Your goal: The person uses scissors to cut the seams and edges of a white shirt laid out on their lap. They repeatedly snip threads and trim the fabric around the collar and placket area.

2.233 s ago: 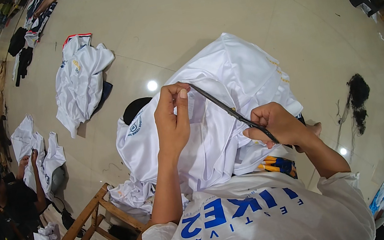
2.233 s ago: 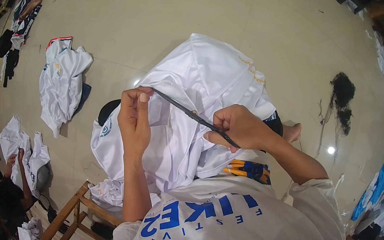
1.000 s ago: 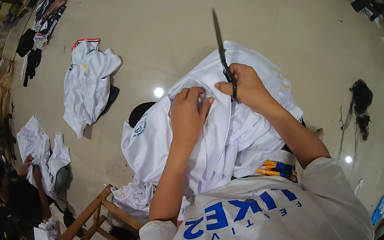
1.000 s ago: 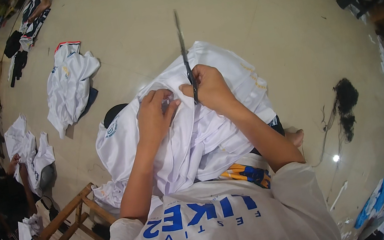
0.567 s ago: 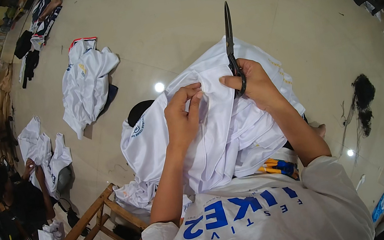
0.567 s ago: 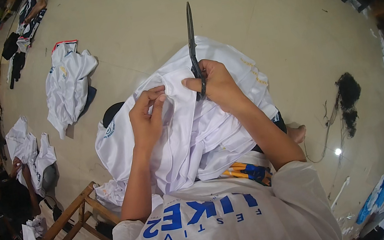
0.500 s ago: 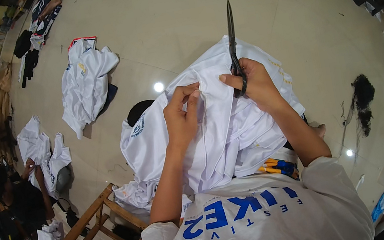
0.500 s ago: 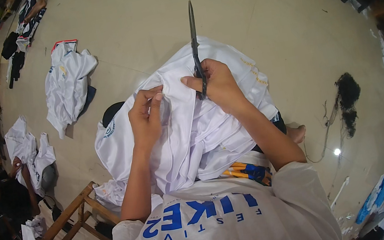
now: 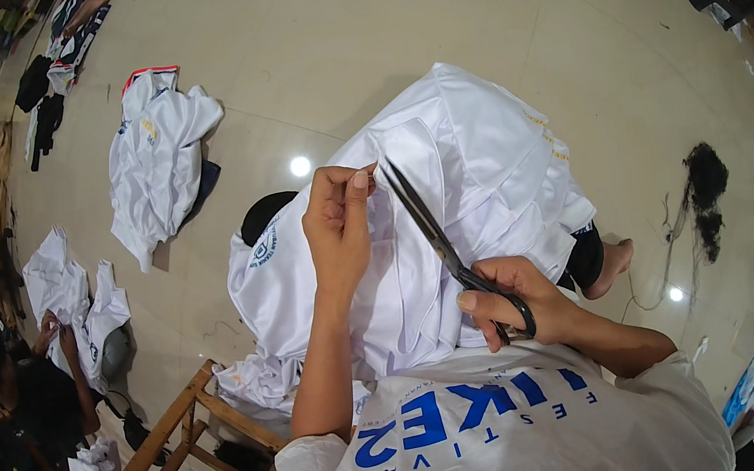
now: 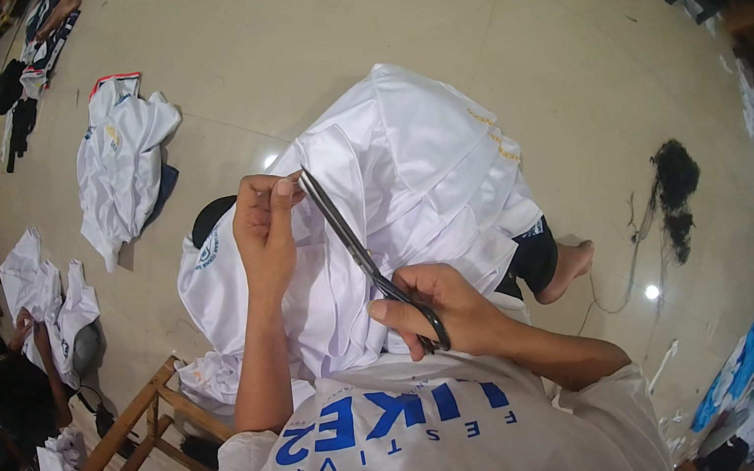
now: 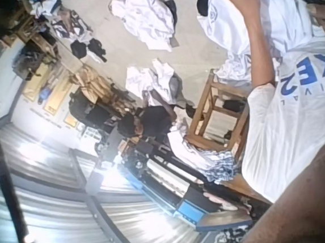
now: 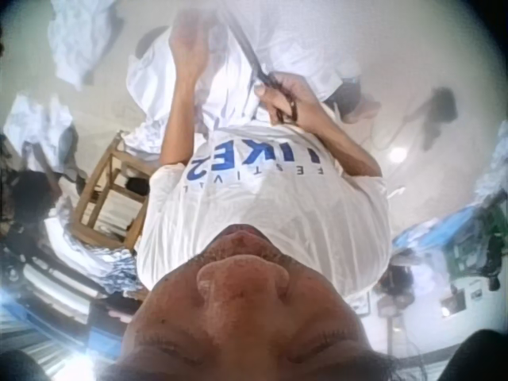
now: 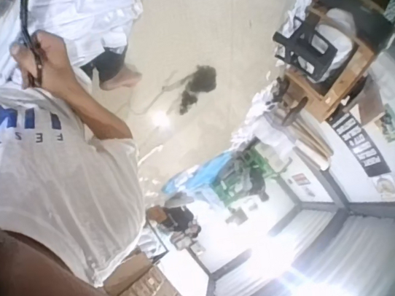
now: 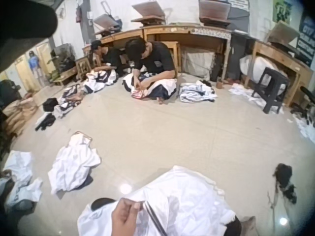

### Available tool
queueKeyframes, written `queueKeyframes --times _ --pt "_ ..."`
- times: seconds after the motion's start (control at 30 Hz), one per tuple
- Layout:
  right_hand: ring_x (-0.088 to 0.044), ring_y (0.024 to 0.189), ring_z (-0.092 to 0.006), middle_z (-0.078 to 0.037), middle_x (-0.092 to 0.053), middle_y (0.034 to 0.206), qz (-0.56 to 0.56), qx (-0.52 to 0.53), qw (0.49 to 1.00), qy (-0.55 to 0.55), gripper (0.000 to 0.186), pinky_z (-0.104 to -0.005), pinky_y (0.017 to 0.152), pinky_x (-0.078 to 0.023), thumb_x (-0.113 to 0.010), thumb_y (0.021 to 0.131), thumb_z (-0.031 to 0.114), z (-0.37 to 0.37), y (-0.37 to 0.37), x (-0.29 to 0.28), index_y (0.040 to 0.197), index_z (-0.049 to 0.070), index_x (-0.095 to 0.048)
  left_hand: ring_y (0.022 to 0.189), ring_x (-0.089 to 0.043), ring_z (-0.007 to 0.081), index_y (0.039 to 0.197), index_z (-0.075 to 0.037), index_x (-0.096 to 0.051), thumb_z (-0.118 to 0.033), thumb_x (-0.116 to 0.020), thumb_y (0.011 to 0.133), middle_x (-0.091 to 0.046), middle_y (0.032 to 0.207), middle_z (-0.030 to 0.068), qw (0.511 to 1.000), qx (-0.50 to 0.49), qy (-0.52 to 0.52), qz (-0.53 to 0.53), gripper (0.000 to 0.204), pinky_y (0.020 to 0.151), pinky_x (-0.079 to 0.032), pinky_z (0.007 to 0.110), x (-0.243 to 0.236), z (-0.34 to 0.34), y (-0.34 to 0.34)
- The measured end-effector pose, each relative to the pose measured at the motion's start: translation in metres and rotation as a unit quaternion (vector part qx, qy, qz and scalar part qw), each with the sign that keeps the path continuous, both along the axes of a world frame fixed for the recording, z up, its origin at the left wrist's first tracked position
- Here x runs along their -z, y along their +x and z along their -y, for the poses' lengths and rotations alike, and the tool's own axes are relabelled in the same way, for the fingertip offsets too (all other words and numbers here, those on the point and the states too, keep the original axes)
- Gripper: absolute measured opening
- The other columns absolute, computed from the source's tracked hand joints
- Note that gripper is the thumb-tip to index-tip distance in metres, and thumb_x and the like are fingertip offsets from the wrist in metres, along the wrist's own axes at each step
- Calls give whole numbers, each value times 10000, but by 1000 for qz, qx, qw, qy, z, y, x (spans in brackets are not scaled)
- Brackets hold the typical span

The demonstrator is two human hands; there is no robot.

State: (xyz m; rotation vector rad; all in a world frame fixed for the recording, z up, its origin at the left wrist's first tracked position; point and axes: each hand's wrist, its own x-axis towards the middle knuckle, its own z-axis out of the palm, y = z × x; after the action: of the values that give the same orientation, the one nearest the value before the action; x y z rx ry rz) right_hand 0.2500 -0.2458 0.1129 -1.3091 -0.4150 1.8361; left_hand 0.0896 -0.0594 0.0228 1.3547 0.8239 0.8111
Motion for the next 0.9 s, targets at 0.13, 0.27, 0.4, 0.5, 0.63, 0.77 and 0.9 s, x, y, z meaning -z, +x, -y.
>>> queueKeyframes --times 0.13,0.27,0.4,0.5,0.63,0.77,0.9 --pt "-595 518 -89 -7 -603 647 -23 -21 998 -46 332 -250 490 -487 -731 999 298 -3 0 3 823 42 -612 974 -650 124 1068 -9 -589 -196 -613 1099 -736 1093 117 1000 -6 0 1 191 949 -520 302 0 0 -1" --pt "-597 504 -93 -11 -607 652 -39 -10 998 -39 345 -248 475 -483 -737 996 309 -5 -3 12 835 32 -610 975 -648 120 1065 -10 -591 -190 -613 1099 -736 1089 107 1000 -8 6 -9 184 949 -516 294 -3 2 -3" --pt "-604 504 -91 -13 -608 652 -13 -25 998 -60 354 -246 475 -489 -737 999 319 -8 -2 13 848 25 -609 963 -638 98 1048 5 -594 -155 -603 1101 -745 1065 101 1000 -8 23 -19 169 900 -506 265 -3 5 -4" --pt "-606 504 -90 -13 -608 651 2 -35 997 -65 352 -249 477 -493 -738 1001 317 -8 -4 16 850 27 -609 958 -643 95 1039 13 -596 -147 -602 1099 -736 1013 80 999 -12 35 -17 171 864 -505 256 -5 8 -5" --pt "-613 514 -104 -16 -614 651 -4 -15 1000 -20 329 -260 493 -492 -743 994 307 -2 2 15 867 31 -618 868 -641 109 1083 12 -605 -166 -560 1109 -668 889 20 989 -83 97 -79 186 806 -506 252 -2 5 -32" --pt "-626 537 -129 -31 -624 652 70 96 992 41 297 -271 532 -484 -743 982 296 5 27 2 914 29 -631 643 -445 55 1107 5 -644 -195 -482 1105 -494 739 -39 836 -451 145 -278 257 581 -387 274 16 -46 -181" --pt "-637 572 -146 -59 -654 712 149 248 952 100 250 -272 567 -494 -734 985 253 -9 53 12 942 35 -620 1051 -616 301 1442 36 -415 -174 -723 983 -577 1223 197 591 -521 349 -508 591 922 -523 384 20 -45 -322"
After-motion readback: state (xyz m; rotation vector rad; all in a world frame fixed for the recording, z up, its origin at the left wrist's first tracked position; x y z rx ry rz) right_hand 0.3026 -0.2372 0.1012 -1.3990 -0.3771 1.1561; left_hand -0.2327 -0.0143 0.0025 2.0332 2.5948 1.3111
